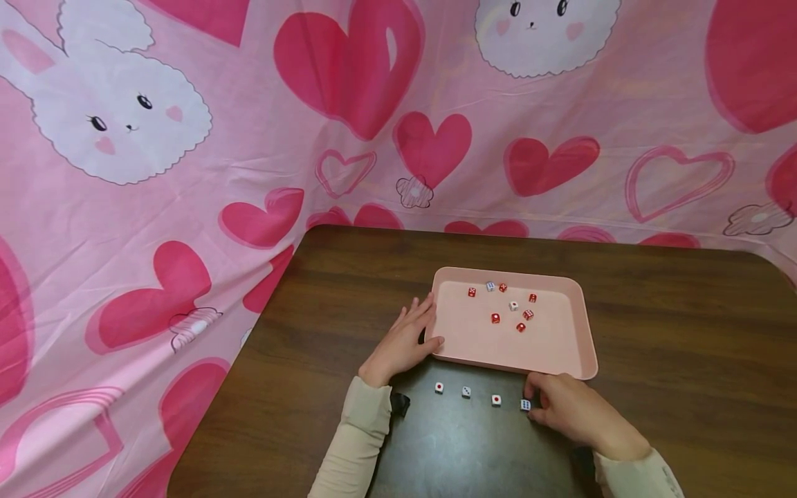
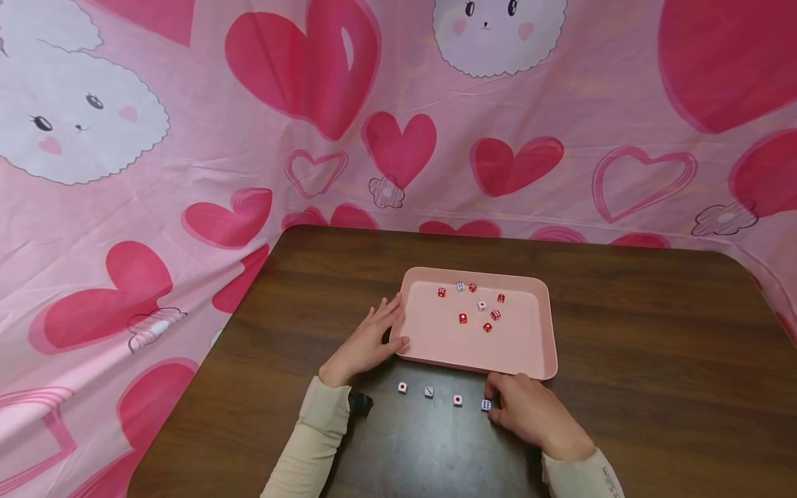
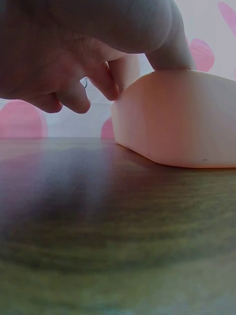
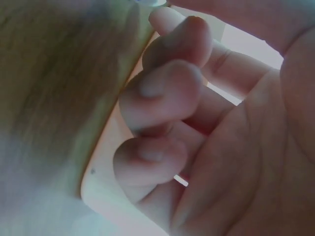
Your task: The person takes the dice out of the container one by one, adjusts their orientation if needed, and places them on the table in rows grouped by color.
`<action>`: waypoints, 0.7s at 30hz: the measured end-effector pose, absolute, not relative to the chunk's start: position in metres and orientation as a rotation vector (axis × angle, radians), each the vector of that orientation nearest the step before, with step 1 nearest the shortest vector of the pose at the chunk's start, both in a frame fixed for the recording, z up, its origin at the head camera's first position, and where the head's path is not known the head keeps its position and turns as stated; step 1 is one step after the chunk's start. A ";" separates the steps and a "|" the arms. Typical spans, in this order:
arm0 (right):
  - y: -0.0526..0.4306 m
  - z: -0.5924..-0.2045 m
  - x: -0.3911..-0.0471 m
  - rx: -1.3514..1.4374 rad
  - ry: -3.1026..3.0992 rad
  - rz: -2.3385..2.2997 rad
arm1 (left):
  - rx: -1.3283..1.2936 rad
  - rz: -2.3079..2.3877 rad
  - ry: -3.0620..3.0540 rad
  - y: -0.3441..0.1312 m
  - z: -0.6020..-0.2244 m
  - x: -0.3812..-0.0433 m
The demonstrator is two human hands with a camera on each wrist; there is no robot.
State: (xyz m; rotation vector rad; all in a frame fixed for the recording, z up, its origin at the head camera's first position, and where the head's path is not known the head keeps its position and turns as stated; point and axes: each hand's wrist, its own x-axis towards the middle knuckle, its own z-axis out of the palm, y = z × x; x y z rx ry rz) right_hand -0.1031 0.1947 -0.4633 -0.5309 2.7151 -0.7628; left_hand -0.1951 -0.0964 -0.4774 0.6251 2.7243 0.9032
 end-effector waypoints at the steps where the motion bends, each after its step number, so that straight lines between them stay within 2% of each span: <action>1: 0.195 -0.462 -0.103 -0.514 2.711 -0.763 | 0.623 0.900 2.724 -0.096 -0.477 -0.195; 7: 0.195 -0.456 -0.104 -0.508 2.734 -0.754 | 0.627 0.907 2.725 -0.096 -0.477 -0.195; 12: 0.195 -0.450 -0.107 -0.615 2.757 -0.802 | 0.624 0.912 2.719 -0.096 -0.477 -0.195; 21: 0.193 -0.427 -0.128 -0.676 2.815 -0.856 | 0.616 0.910 2.716 -0.096 -0.478 -0.196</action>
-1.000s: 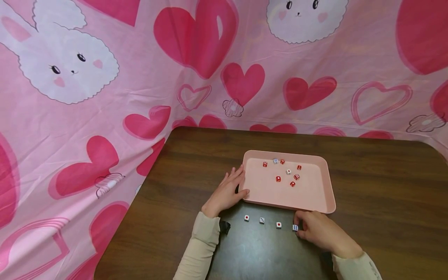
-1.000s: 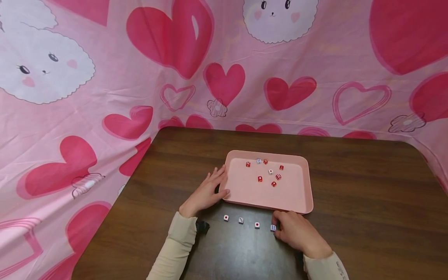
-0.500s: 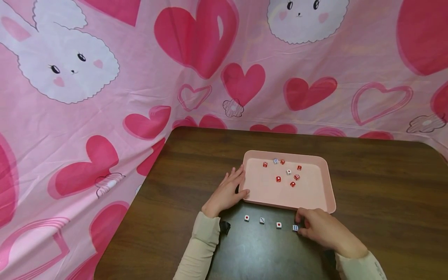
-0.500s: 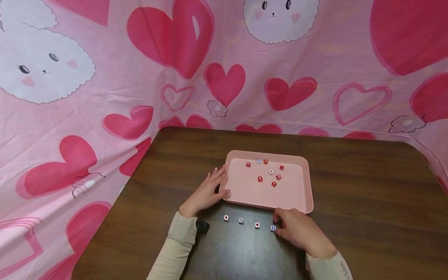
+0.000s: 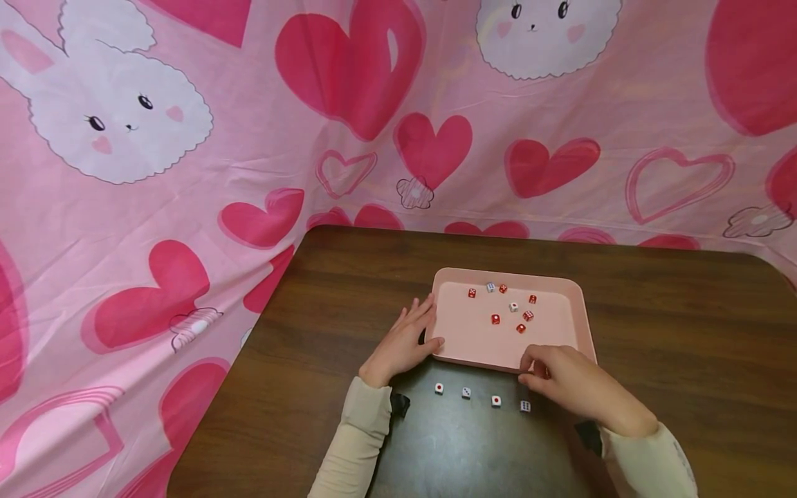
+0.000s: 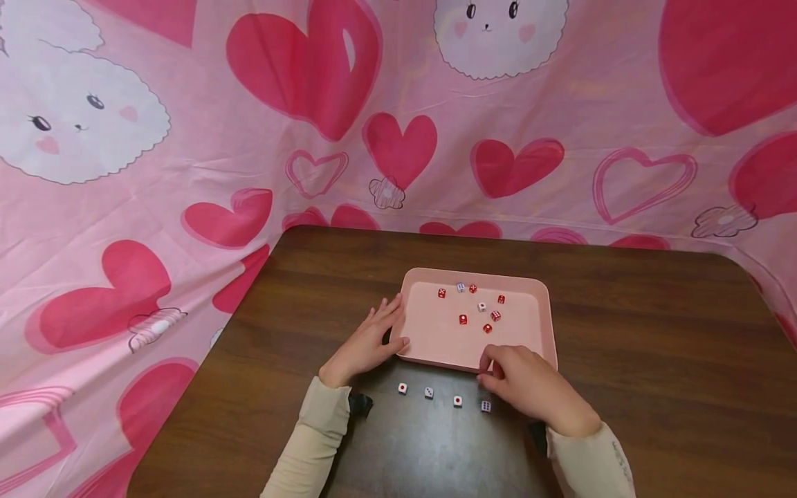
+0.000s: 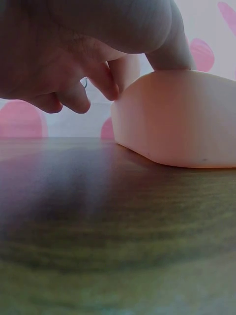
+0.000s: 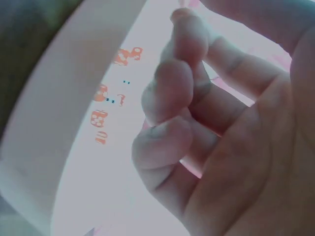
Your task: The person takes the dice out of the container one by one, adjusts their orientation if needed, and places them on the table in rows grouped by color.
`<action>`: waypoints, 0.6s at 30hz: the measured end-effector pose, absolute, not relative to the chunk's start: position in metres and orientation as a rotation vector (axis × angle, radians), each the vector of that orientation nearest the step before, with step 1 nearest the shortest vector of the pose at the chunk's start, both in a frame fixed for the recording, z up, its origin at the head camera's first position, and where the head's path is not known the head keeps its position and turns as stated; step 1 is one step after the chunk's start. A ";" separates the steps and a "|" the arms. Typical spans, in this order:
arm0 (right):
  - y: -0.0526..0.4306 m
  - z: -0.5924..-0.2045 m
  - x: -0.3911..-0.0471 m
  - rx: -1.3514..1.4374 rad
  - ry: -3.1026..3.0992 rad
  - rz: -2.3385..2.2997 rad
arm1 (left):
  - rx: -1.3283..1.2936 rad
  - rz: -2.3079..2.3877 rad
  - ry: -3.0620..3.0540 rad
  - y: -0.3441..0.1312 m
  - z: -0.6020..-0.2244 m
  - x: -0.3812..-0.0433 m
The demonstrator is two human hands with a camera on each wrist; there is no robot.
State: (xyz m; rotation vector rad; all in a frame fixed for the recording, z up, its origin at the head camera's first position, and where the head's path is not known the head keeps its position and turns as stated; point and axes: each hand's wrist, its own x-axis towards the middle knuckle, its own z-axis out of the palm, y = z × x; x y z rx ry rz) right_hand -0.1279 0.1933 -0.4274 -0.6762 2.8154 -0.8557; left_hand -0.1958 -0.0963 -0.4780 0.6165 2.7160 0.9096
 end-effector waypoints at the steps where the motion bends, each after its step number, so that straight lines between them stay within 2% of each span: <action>1: 0.193 -0.425 -0.131 -0.676 2.828 -0.863 | 0.616 0.908 2.717 -0.097 -0.479 -0.196; 18: 0.193 -0.412 -0.187 -0.688 2.926 -0.818 | 0.605 0.913 2.708 -0.098 -0.480 -0.196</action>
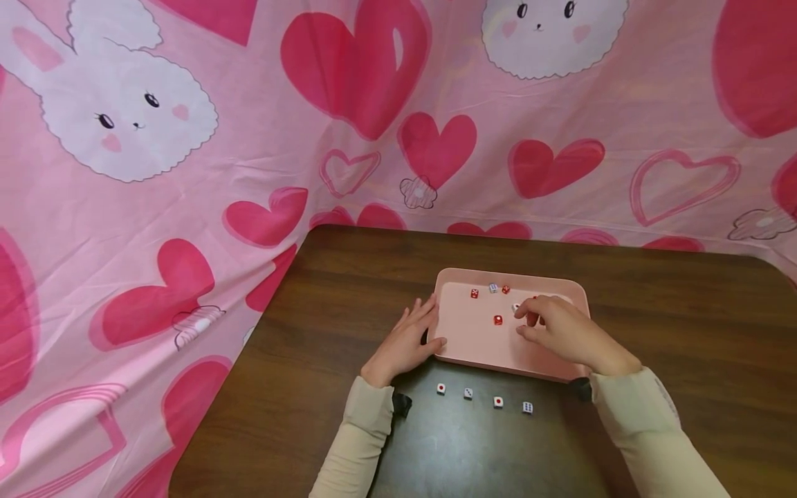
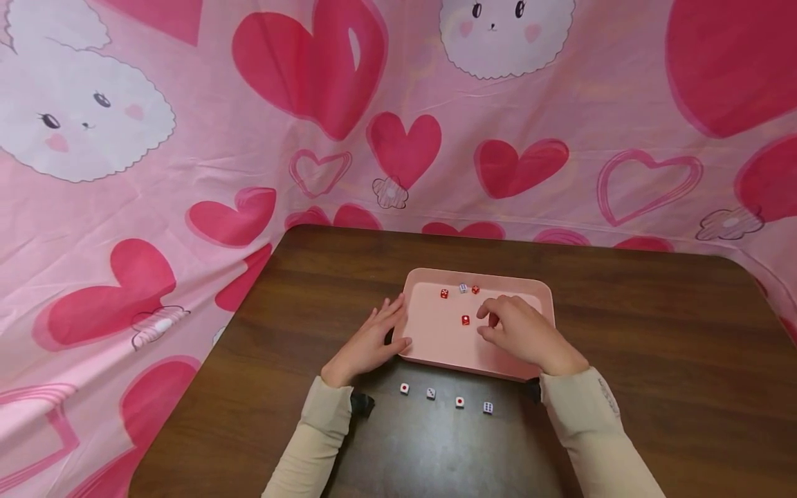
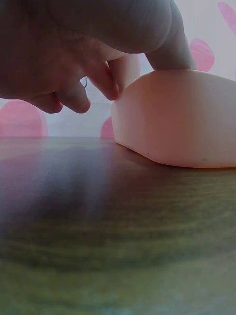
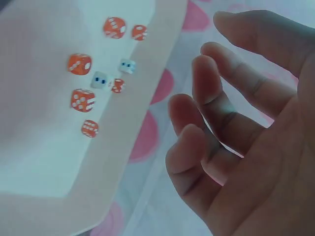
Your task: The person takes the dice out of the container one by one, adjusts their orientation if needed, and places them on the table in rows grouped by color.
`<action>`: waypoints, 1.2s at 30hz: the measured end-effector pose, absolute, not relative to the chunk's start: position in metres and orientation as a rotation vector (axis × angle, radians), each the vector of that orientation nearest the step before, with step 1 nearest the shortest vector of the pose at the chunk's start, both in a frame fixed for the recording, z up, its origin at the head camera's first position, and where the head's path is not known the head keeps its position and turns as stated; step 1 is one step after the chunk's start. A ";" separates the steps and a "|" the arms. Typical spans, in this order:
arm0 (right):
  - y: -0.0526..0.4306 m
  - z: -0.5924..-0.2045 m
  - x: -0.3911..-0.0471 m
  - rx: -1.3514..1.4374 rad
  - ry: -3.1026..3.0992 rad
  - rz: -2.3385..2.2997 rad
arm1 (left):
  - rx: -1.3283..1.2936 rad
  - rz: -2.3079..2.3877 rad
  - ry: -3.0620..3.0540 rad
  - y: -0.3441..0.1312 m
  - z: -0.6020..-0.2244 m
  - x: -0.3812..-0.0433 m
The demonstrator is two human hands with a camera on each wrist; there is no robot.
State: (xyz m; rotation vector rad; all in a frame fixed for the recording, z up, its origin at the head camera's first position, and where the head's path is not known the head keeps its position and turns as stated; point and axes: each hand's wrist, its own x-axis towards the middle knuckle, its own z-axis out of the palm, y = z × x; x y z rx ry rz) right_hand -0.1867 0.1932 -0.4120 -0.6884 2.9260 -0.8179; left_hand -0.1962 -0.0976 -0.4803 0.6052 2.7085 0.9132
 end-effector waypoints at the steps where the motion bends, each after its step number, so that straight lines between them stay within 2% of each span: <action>1: 0.193 -0.412 -0.190 -0.691 2.917 -0.810 | 0.605 0.911 2.709 -0.098 -0.480 -0.196; 9: 0.191 -0.414 -0.216 -0.703 2.824 -0.747 | 0.619 0.893 2.724 -0.098 -0.480 -0.197; 16: 0.184 -0.417 -0.235 -0.554 2.714 -0.697 | 0.609 0.885 2.732 -0.098 -0.480 -0.196; 24: 0.176 -0.421 -0.247 -0.423 2.689 -0.608 | 0.599 0.897 2.730 -0.097 -0.479 -0.197; 36: 0.169 -0.433 -0.261 -0.384 2.629 -0.693 | 0.622 0.853 2.745 -0.097 -0.480 -0.195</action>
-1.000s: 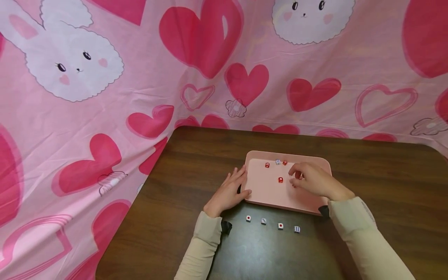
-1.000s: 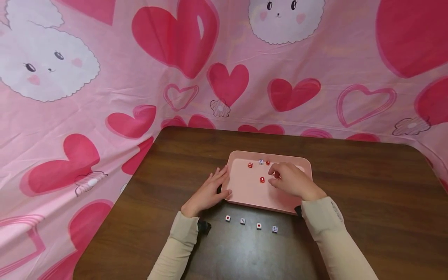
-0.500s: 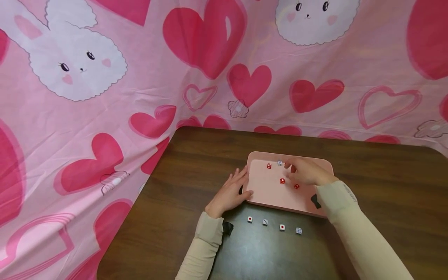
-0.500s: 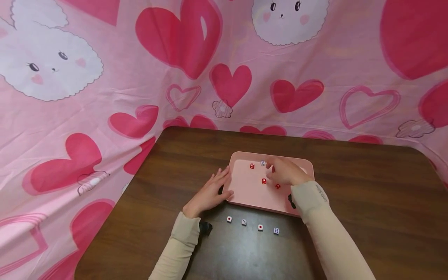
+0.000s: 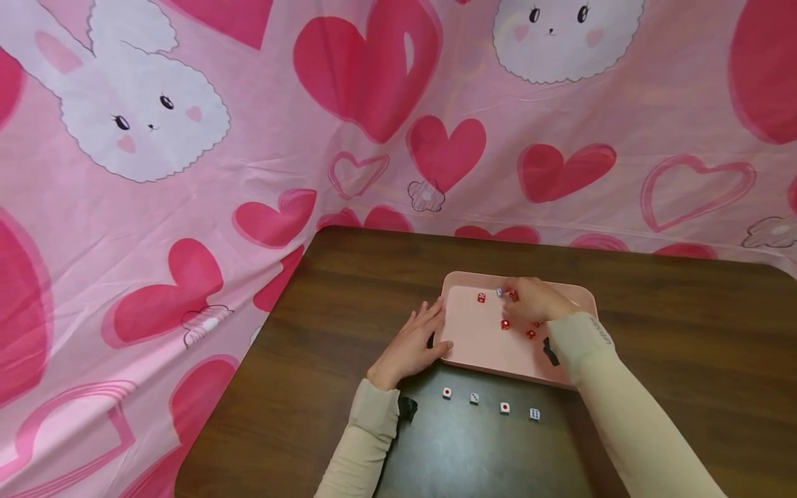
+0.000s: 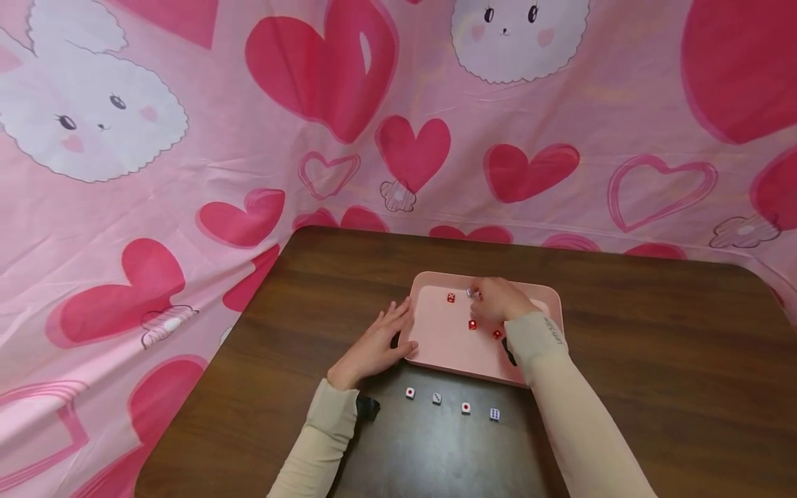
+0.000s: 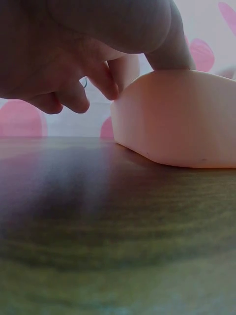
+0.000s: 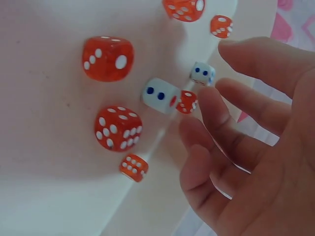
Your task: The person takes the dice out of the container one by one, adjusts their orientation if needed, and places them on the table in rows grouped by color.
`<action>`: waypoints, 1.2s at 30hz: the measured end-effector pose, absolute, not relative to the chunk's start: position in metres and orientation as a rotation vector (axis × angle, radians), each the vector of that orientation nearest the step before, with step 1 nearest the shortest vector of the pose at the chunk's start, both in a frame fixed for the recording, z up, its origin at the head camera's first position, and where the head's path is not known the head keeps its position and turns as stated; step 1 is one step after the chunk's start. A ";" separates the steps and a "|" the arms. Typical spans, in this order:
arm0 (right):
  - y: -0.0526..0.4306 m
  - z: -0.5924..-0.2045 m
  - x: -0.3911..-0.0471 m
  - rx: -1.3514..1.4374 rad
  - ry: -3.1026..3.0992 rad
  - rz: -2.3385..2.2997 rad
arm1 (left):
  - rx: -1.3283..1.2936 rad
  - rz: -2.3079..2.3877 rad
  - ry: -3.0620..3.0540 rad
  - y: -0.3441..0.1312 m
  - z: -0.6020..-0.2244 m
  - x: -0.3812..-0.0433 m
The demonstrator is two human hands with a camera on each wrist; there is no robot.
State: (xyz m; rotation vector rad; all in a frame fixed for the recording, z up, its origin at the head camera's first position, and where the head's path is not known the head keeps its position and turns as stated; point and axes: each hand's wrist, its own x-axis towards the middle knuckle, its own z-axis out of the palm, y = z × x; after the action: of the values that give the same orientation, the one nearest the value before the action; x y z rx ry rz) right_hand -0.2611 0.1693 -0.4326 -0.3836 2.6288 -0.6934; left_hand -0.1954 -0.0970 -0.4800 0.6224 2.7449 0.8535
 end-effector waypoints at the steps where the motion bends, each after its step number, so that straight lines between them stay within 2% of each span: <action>1: 0.169 -0.434 -0.263 -0.378 2.631 -0.688 | 0.621 0.852 2.744 -0.097 -0.480 -0.195; 8: 0.167 -0.444 -0.271 -0.373 2.687 -0.619 | 0.607 0.856 2.740 -0.096 -0.481 -0.197; 36: 0.164 -0.450 -0.269 -0.340 2.648 -0.695 | 0.599 0.887 2.738 -0.096 -0.481 -0.196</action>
State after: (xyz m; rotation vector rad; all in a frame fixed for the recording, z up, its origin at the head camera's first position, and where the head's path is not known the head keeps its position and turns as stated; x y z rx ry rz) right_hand -0.2690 0.1637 -0.4503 -0.3404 2.6481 -0.6947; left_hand -0.1958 -0.0961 -0.4810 0.5992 2.7384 0.8871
